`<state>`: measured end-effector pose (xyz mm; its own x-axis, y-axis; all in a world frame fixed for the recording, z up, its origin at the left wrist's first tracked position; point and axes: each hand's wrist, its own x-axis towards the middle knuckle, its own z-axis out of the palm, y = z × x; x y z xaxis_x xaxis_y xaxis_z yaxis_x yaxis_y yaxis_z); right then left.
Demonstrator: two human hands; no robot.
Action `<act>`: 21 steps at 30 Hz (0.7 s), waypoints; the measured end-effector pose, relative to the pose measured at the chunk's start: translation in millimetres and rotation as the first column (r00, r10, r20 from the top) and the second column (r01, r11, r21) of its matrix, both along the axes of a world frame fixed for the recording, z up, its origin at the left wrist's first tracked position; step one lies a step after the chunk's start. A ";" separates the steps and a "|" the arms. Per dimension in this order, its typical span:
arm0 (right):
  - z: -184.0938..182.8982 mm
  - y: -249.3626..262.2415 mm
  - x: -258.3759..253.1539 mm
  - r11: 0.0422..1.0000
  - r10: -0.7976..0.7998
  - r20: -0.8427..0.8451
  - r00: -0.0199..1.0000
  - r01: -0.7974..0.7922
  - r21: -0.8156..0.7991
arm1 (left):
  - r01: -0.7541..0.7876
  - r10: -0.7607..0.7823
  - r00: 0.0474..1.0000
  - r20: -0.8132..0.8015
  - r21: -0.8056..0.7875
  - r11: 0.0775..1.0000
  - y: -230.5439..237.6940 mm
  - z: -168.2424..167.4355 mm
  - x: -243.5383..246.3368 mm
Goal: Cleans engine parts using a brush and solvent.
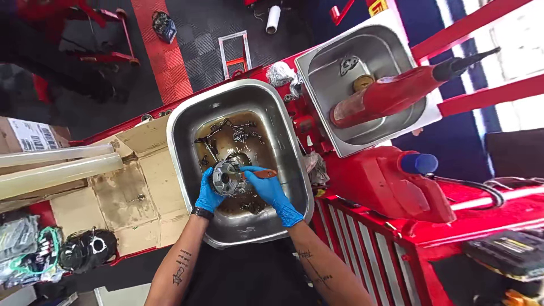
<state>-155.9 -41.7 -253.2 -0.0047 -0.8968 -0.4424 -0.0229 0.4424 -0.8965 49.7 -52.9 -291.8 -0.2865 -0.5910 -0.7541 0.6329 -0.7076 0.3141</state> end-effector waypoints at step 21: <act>-32.8 9.5 11.7 0.939 0.224 -0.370 0.901 -0.301 -0.164 | 0.027 0.022 0.952 0.305 -0.156 0.987 -10.1 8.5 8.7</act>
<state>-144.3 -32.2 -286.0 0.1281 -0.9584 -0.2552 -0.4327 0.1775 -0.8839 58.4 -63.0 -283.3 -0.0595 -0.7080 -0.7037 0.4877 -0.6357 0.5984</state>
